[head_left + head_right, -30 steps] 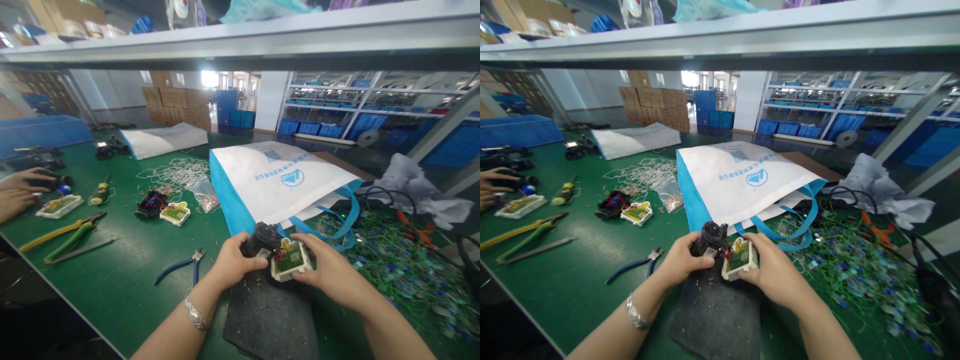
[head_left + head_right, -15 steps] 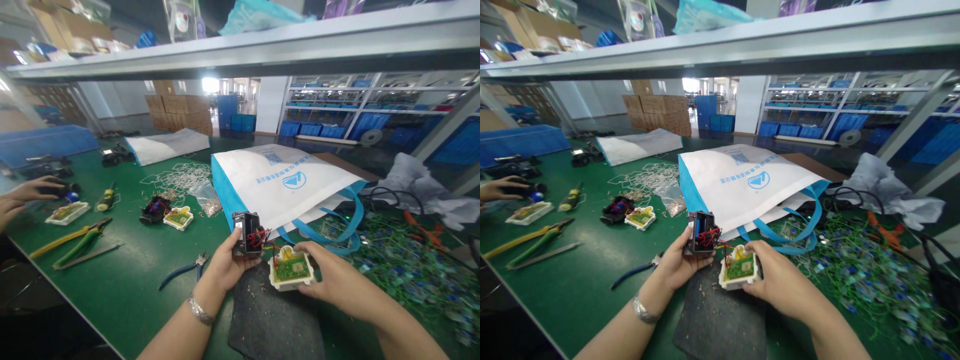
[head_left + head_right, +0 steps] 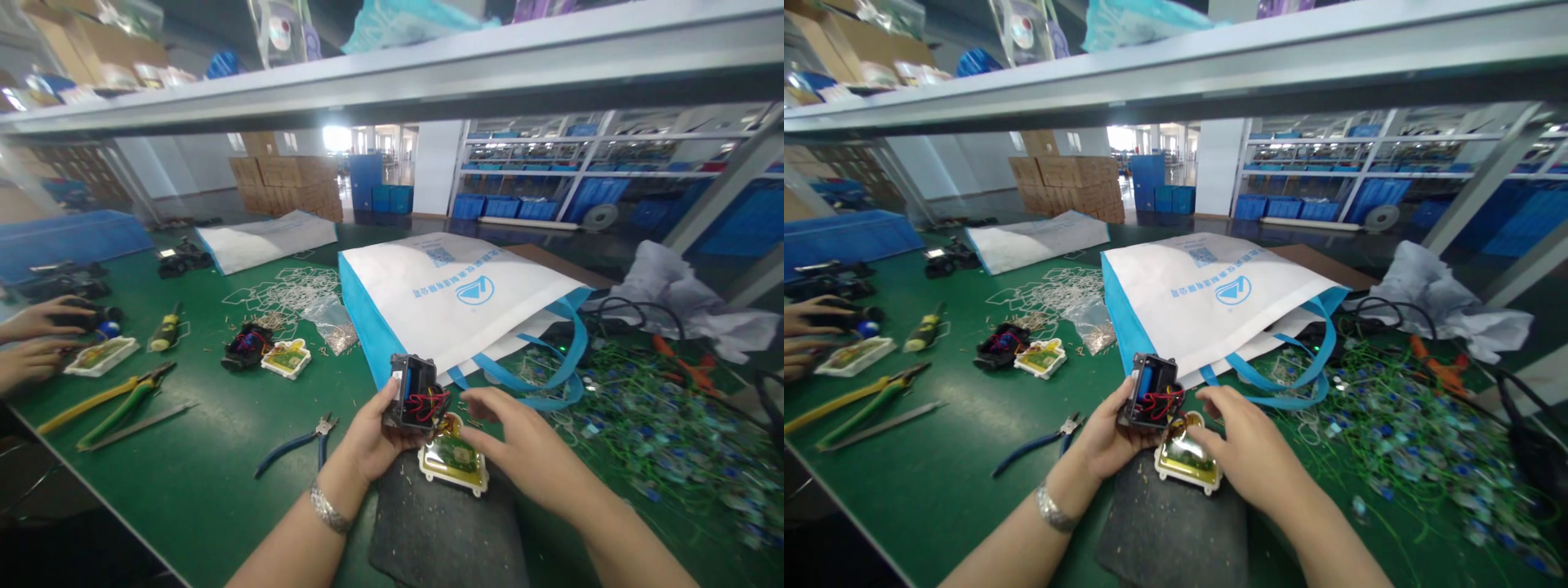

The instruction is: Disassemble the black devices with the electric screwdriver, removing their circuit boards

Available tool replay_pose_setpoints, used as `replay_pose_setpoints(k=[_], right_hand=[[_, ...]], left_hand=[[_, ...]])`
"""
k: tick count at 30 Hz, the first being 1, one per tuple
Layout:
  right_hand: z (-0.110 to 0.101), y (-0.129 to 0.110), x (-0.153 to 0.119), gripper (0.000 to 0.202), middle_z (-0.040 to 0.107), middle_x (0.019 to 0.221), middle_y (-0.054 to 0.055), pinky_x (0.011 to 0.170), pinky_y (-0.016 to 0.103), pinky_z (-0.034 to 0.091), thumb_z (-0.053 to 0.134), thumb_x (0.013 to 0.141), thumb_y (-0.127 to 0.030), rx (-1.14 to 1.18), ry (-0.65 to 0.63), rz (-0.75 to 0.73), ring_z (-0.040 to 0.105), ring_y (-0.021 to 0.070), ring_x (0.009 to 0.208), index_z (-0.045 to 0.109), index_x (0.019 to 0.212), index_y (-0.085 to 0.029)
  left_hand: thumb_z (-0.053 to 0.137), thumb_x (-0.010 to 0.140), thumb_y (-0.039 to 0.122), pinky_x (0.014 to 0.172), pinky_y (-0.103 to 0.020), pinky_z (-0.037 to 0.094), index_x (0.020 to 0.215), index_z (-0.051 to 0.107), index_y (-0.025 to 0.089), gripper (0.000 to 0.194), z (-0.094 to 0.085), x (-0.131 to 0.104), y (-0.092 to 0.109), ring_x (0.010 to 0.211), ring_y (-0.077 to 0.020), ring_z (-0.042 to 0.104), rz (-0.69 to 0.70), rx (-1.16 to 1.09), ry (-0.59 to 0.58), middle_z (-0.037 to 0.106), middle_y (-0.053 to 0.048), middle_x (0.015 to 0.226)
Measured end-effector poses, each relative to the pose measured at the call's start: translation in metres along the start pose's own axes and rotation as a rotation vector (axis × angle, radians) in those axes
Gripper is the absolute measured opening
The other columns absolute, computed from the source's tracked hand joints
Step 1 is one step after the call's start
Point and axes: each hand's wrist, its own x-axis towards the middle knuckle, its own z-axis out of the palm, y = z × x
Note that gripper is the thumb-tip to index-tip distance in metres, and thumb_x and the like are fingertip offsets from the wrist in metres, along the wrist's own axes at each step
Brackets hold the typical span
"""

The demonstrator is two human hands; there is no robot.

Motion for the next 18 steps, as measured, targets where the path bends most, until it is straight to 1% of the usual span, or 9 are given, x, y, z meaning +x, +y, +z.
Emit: replay_pose_setpoints(k=[3,5,8,11,14,16,18], right_hand=[[0.014,-0.008,0.005,0.021,0.051,0.092,0.003,0.074,0.031,0.039,0.048,0.083,-0.025,0.113,0.09,-0.057,0.048,0.0174,0.084,0.052,0.103,-0.019],[0.017,-0.011,0.006,0.016,0.051,0.086,0.003,0.071,0.03,0.038,0.044,0.083,-0.026,0.163,0.113,-0.082,0.048,0.0165,0.08,0.055,0.093,-0.018],[0.014,-0.012,0.007,0.018,0.051,0.078,0.001,0.067,0.028,0.037,0.04,0.082,-0.027,0.204,0.129,-0.078,0.049,0.0149,0.074,0.054,0.076,-0.017],[0.009,-0.009,0.007,0.019,0.052,0.077,0.001,0.067,0.028,0.037,0.04,0.079,-0.029,0.197,0.123,-0.059,0.049,0.015,0.073,0.052,0.072,-0.017],[-0.001,-0.005,0.007,0.021,0.054,0.08,0.002,0.069,0.029,0.038,0.04,0.078,-0.032,0.161,0.125,-0.041,0.051,0.0163,0.076,0.055,0.076,-0.017],[-0.013,-0.002,0.005,0.026,0.056,0.084,0.003,0.071,0.03,0.04,0.041,0.077,-0.037,0.146,0.175,-0.007,0.052,0.0178,0.078,0.056,0.083,-0.017],[-0.03,0.006,0.001,0.033,0.057,0.086,0.004,0.071,0.031,0.041,0.044,0.074,-0.044,0.128,0.262,0.057,0.054,0.0192,0.077,0.057,0.088,-0.017]], left_hand=[[0.051,0.078,0.05,0.058,-0.03,0.048,0.093,0.062,0.009,0.045,-0.001,0.0,-0.001,0.067,-0.0194,0.061,-0.006,0.024,-0.03,0.066,-0.011,0.082],[0.054,0.075,0.05,0.057,-0.029,0.047,0.092,0.062,0.009,0.045,-0.001,0.0,-0.001,0.066,-0.0189,0.06,-0.005,0.042,-0.044,0.066,-0.011,0.081],[0.061,0.069,0.05,0.057,-0.029,0.048,0.092,0.062,0.01,0.046,-0.002,-0.001,0.0,0.068,-0.0196,0.06,0.046,0.081,-0.025,0.066,-0.01,0.081],[0.067,0.064,0.046,0.056,-0.028,0.047,0.089,0.062,0.012,0.042,-0.003,-0.003,0.004,0.065,-0.0178,0.059,0.15,0.154,-0.002,0.065,-0.007,0.077],[0.071,0.063,0.038,0.058,-0.023,0.044,0.088,0.063,0.012,0.037,-0.002,-0.006,0.01,0.061,-0.0133,0.057,0.259,0.244,-0.03,0.065,-0.004,0.075],[0.071,0.063,0.036,0.06,-0.022,0.043,0.089,0.063,0.012,0.036,-0.002,-0.006,0.015,0.063,-0.012,0.056,0.297,0.306,-0.023,0.065,-0.004,0.077],[0.071,0.062,0.038,0.061,-0.021,0.042,0.089,0.063,0.013,0.038,-0.003,-0.005,0.018,0.065,-0.0123,0.057,0.309,0.398,0.022,0.065,-0.004,0.079]])
